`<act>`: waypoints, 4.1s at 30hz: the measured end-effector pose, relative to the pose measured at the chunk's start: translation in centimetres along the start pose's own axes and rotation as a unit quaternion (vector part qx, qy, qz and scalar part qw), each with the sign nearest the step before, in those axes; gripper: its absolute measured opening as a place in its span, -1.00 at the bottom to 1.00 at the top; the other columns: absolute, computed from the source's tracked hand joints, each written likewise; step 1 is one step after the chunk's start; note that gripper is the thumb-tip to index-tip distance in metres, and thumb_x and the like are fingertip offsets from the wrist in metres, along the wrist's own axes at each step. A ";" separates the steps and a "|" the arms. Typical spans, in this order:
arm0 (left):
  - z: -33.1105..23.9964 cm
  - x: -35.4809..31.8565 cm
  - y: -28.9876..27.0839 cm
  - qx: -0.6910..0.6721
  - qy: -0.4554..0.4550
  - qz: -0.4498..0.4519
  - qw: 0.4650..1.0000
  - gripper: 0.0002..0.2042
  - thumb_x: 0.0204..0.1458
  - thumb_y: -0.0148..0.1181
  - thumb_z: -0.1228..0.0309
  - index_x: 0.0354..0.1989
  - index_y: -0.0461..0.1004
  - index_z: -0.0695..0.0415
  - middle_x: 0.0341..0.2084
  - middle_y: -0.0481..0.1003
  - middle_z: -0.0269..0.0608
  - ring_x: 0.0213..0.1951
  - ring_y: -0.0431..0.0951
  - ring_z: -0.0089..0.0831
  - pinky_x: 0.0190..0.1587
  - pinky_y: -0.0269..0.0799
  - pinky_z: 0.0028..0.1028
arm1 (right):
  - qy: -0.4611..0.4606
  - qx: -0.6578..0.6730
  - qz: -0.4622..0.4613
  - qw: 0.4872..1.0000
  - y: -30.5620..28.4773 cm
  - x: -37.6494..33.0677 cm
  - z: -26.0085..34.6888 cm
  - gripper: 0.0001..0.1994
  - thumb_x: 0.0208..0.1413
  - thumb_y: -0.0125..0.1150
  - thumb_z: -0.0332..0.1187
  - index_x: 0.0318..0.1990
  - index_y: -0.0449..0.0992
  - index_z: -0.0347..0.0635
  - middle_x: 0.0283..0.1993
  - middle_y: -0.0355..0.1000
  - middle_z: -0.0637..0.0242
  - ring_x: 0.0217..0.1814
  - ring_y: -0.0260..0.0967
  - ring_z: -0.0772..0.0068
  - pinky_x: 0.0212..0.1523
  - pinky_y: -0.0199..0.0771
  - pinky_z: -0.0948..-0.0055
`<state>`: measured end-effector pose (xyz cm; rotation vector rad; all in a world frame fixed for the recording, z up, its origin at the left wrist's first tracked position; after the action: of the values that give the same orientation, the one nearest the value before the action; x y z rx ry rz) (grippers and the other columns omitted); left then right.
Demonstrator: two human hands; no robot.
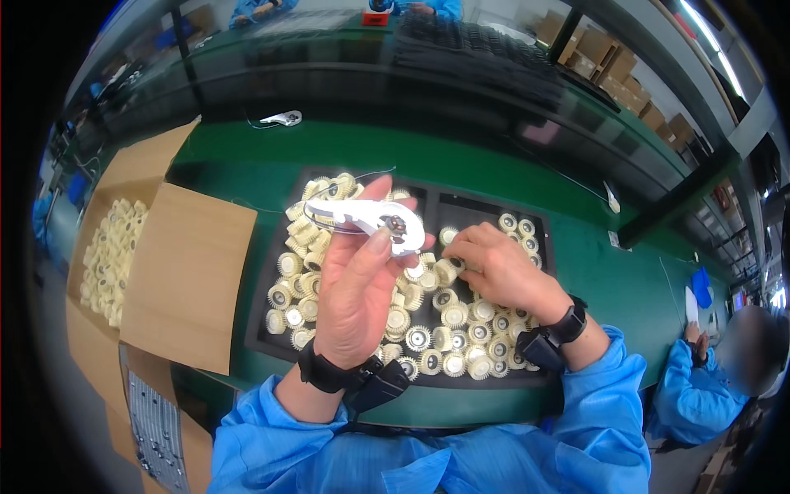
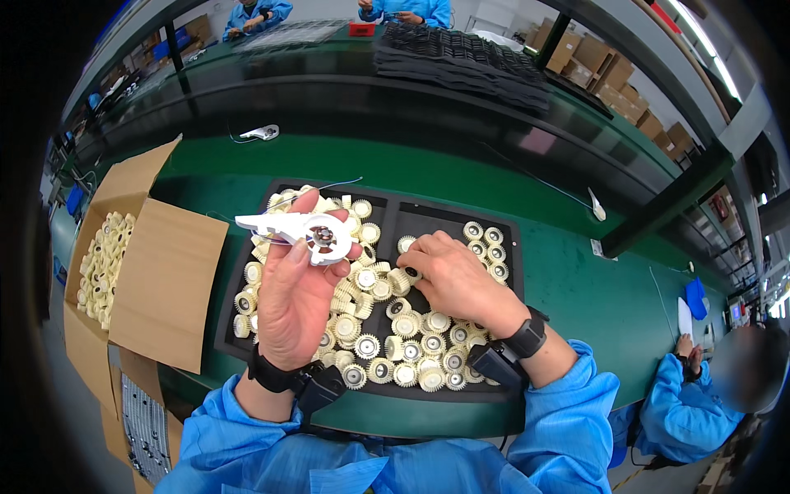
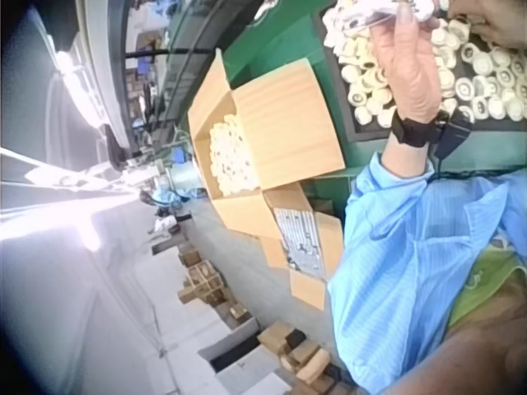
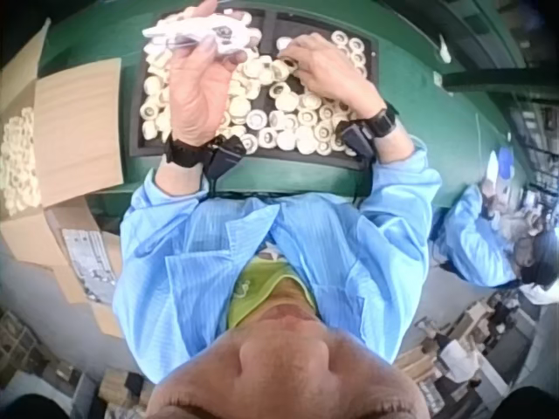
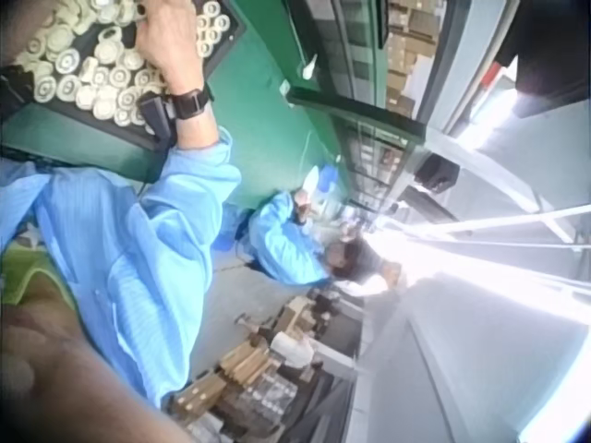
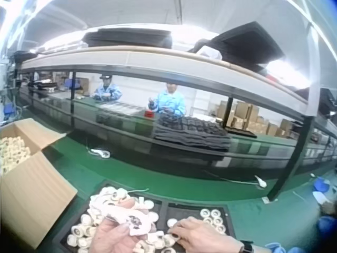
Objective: Assembling small plastic gear components into white plastic housing units on a factory assembly line.
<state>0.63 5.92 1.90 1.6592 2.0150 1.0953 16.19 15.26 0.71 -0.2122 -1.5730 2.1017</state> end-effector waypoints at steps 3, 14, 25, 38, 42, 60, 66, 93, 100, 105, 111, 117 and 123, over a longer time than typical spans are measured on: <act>0.6 0.0 -0.1 -0.004 -0.027 0.026 0.999 -0.46 0.17 0.03 0.31 0.30 0.10 0.21 0.07 0.35 0.00 -0.08 0.50 -0.29 -0.04 0.38 -0.44 | 0.005 0.018 0.014 1.000 0.7 -0.1 -0.8 -0.65 -0.14 0.26 -0.55 -0.10 0.47 -0.21 -0.15 0.43 0.27 -0.05 0.35 0.20 -0.05 0.39 0.30; 2.8 -1.5 1.9 -0.110 -0.150 0.128 0.974 -0.58 0.15 0.03 0.36 0.16 0.24 0.29 0.01 0.40 0.03 0.01 0.47 -0.24 0.03 0.41 -0.27 | 0.057 0.269 -0.159 0.948 -5.2 -4.7 1.4 -0.63 -0.12 0.28 -0.57 -0.05 0.53 -0.23 -0.07 0.41 0.25 -0.09 0.38 0.49 -0.16 0.41 0.53; 4.4 -2.2 2.7 -0.175 -0.206 0.188 0.944 -0.55 0.16 0.05 0.35 0.16 0.21 0.32 0.01 0.38 0.00 0.08 0.42 -0.20 0.14 0.35 -0.17 | 0.034 0.599 -0.167 0.783 -3.0 -5.7 1.3 -0.52 0.00 0.31 -0.49 0.10 0.35 -0.38 0.05 0.39 0.16 0.09 0.37 0.35 0.10 0.38 0.41; 4.6 -2.3 1.9 -0.056 -0.182 0.093 0.977 -0.58 -0.02 0.25 0.59 0.05 0.31 0.22 -0.10 0.45 -0.21 -0.04 0.47 -0.46 0.08 0.35 -0.42 | -0.014 0.365 -0.199 0.909 -4.9 -5.3 3.7 -0.67 -0.05 0.29 -0.55 -0.07 0.51 -0.33 -0.09 0.49 0.17 -0.10 0.41 0.41 -0.19 0.41 0.49; 4.6 -2.4 2.3 -0.033 -0.174 0.109 0.978 -0.59 -0.06 0.28 0.63 0.00 0.34 0.21 -0.16 0.47 -0.21 -0.10 0.50 -0.49 -0.03 0.44 -0.48 | -0.013 0.330 -0.190 0.925 -4.9 -5.4 3.6 -0.69 -0.06 0.32 -0.52 -0.09 0.52 -0.29 -0.10 0.49 0.18 -0.15 0.43 0.40 -0.21 0.43 0.50; 4.3 -2.6 2.5 -0.036 -0.205 0.085 0.974 -0.62 0.00 0.23 0.61 0.02 0.34 0.24 -0.18 0.49 -0.23 -0.12 0.51 -0.51 -0.03 0.42 -0.52 | -0.100 0.152 -0.177 0.967 -6.7 -4.7 6.6 -0.50 -0.11 0.36 -0.46 0.06 0.43 -0.33 0.07 0.38 0.02 0.04 0.39 0.09 -0.01 0.43 0.29; 3.7 -1.7 1.3 -0.011 -0.180 0.075 0.981 -0.65 0.12 0.14 0.48 0.07 0.29 0.21 -0.08 0.46 -0.18 -0.04 0.50 -0.45 -0.03 0.41 -0.48 | -0.173 0.020 -0.062 0.983 -6.5 -0.3 8.1 -0.53 0.08 0.21 -0.32 0.12 0.33 -0.32 -0.07 0.36 0.03 -0.12 0.35 0.00 -0.06 0.40 0.18; -0.2 -2.7 0.8 0.085 -0.199 0.109 0.970 -0.65 0.19 -0.07 0.54 0.15 0.19 0.24 -0.05 0.40 -0.14 -0.13 0.52 -0.48 -0.11 0.40 -0.51 | 0.142 -0.232 0.041 0.961 1.9 21.3 -20.3 -0.37 -0.02 0.09 -0.38 0.30 0.18 -0.04 0.40 0.03 0.08 0.36 0.09 -0.01 0.29 0.18 0.12; 0.5 -2.5 0.7 0.086 -0.215 0.104 0.967 -0.70 0.21 -0.06 0.51 0.11 0.24 0.23 -0.11 0.45 -0.15 -0.18 0.53 -0.49 -0.15 0.40 -0.53 | 0.158 -0.109 0.107 0.976 1.0 20.0 -18.2 -0.54 -0.04 0.26 -0.19 0.03 0.46 -0.15 -0.03 0.46 -0.02 0.03 0.42 0.01 0.06 0.40 0.22; 0.8 -1.9 -0.1 0.095 -0.148 0.038 0.984 -0.58 0.26 -0.12 0.42 0.28 0.10 0.21 0.01 0.40 -0.07 -0.11 0.54 -0.36 -0.11 0.42 -0.49 | 0.020 0.135 -0.100 0.986 -8.0 12.8 -3.3 -0.57 -0.02 0.30 -0.18 -0.05 0.51 -0.28 -0.30 0.50 0.20 -0.31 0.44 0.45 -0.30 0.43 0.46; 2.2 -2.2 2.2 0.023 -0.126 0.086 0.988 -0.51 0.31 -0.21 0.35 0.36 -0.09 0.22 0.21 0.20 -0.15 0.19 0.29 -0.40 0.21 0.24 -0.38 | -0.035 -0.019 -0.095 0.995 -6.6 0.7 9.1 -0.42 -0.12 0.40 -0.28 0.08 0.37 -0.32 -0.16 0.35 0.09 -0.20 0.41 0.13 -0.26 0.48 0.31; 4.1 -2.4 3.3 -0.055 -0.176 0.079 0.980 -0.55 0.30 -0.17 0.38 0.33 0.01 0.23 0.21 0.20 -0.13 0.22 0.26 -0.38 0.24 0.22 -0.34 | -0.040 0.039 -0.221 0.974 -5.5 -2.8 7.7 -0.36 -0.14 0.40 -0.36 0.16 0.32 -0.34 -0.01 0.36 0.08 -0.07 0.40 0.10 -0.17 0.50 0.34; 4.3 -1.5 2.0 -0.085 -0.138 0.062 0.985 -0.57 0.27 -0.08 0.35 0.26 0.11 0.20 0.18 0.26 -0.09 0.19 0.32 -0.27 0.16 0.37 -0.24 | -0.060 0.058 -0.203 0.976 -5.2 -2.1 5.7 -0.46 0.05 0.23 -0.38 0.21 0.29 -0.25 0.12 0.33 0.03 0.07 0.34 0.03 0.05 0.41 0.24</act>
<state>5.26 6.10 0.18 1.7572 1.6214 0.9836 17.23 10.45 7.06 0.2614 -1.4114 1.8996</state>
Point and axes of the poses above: each hand's wrist, its own x-axis towards the middle knuckle, its own y-axis out of the palm, z = x × y, the point moved 5 cm from there along x, towards the middle knuckle
